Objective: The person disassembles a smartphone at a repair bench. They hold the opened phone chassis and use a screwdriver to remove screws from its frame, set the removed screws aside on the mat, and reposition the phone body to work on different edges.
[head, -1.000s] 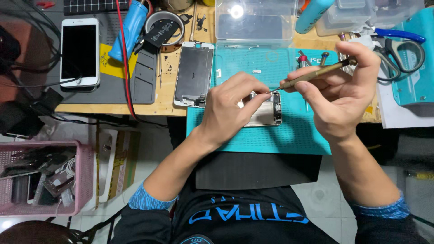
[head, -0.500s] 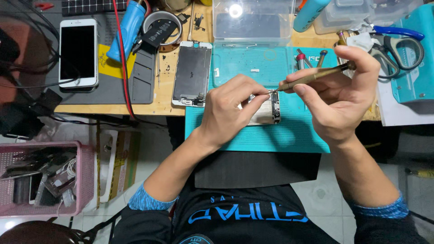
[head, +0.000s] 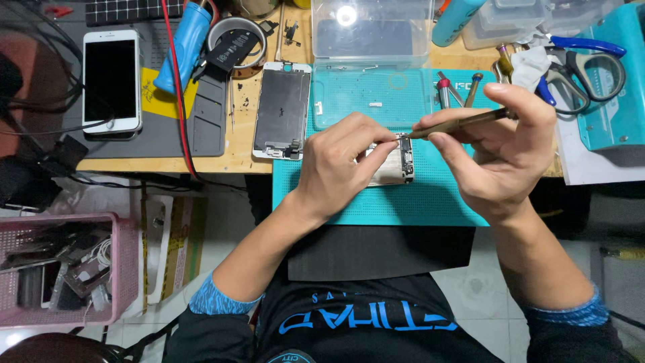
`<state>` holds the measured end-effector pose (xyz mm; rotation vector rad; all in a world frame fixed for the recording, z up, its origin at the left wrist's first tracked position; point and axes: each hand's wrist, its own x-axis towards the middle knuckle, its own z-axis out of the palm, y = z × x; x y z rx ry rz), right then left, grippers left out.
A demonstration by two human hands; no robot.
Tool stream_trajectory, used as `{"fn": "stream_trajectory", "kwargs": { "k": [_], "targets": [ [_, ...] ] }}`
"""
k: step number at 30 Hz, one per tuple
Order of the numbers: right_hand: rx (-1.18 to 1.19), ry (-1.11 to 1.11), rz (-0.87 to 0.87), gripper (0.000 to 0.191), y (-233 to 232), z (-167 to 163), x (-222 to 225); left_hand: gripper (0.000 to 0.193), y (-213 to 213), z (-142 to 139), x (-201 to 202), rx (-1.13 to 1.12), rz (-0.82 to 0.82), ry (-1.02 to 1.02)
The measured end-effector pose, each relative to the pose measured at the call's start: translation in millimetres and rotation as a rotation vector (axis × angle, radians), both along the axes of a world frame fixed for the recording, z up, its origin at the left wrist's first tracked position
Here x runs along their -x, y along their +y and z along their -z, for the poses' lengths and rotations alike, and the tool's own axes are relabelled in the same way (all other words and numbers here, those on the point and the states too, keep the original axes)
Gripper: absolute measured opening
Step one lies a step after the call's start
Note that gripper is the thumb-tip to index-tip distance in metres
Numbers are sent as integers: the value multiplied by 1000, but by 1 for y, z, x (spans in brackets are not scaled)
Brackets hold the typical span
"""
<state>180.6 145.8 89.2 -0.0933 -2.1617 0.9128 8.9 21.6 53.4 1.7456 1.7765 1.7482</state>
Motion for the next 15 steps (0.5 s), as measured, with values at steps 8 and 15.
{"fn": "stream_trajectory", "kwargs": {
  "k": [8, 15],
  "targets": [
    [-25, 2, 2, 64, -1, -2, 0, 29, -2, 3, 2, 87, 8, -20],
    [1, -99, 23, 64, 10, 12, -17, 50, 0, 23, 3, 153, 27, 265]
  ]
}}
